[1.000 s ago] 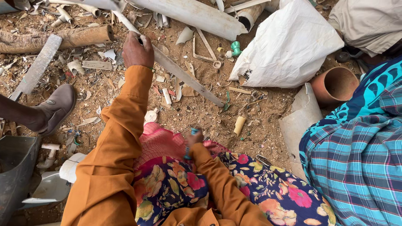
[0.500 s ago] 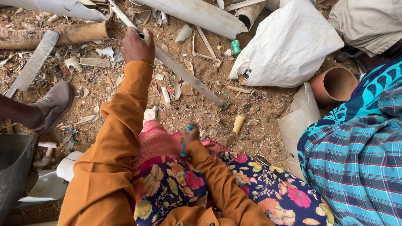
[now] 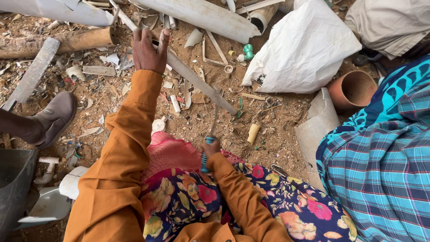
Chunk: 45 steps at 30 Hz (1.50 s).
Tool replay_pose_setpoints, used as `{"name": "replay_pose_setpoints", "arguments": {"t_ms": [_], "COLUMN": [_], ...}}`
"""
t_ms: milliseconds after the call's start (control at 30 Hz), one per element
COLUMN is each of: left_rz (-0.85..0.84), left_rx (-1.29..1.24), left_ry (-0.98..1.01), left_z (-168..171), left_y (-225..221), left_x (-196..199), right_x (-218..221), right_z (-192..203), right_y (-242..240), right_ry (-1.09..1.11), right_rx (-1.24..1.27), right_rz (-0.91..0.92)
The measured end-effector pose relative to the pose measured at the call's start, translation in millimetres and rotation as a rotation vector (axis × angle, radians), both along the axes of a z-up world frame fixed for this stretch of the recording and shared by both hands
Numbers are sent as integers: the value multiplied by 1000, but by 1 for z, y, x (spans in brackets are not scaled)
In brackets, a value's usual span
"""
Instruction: The person uses a curved blade tool to cut a white plastic pipe while sitting amidst scattered industrial debris.
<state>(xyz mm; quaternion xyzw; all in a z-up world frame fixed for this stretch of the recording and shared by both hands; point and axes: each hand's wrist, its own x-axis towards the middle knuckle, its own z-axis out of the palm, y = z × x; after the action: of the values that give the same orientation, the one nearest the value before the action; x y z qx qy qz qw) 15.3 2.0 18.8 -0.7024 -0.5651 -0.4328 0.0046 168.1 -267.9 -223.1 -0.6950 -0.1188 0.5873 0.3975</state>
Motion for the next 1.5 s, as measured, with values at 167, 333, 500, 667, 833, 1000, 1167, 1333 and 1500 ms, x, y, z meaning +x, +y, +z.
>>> {"name": "replay_pose_setpoints", "arguments": {"t_ms": [167,333,500,667,833,1000,1167,1333,1500], "left_rz": [-530,-786,-609,-306,-100,-114,-243,-254,-197], "left_rx": [-307,-601,-249,-188,-102,-107,40,-92,5], "left_ry": [-94,-189,9,0,126,125,151,126,182], "left_z": [48,65,44,41,23,25,36,40,35], "left_y": [-29,-41,-28,-24,-26,-23,-34,-38,-36], "left_x": [3,-27,-17,-7,-10,-11,8,0,-10], "right_x": [-28,15,23,-27,-10,34,-18,-21,34], "right_z": [27,-32,47,99,30,14,81,39,2], "right_y": [41,-19,-7,30,-15,-14,37,10,-29], "right_ry": [78,94,176,141,277,186,166,204,235], "right_rx": [548,-16,-97,425,-86,-63,391,3,-173], "right_rz": [253,-75,-36,296,57,41,356,174,12]}}
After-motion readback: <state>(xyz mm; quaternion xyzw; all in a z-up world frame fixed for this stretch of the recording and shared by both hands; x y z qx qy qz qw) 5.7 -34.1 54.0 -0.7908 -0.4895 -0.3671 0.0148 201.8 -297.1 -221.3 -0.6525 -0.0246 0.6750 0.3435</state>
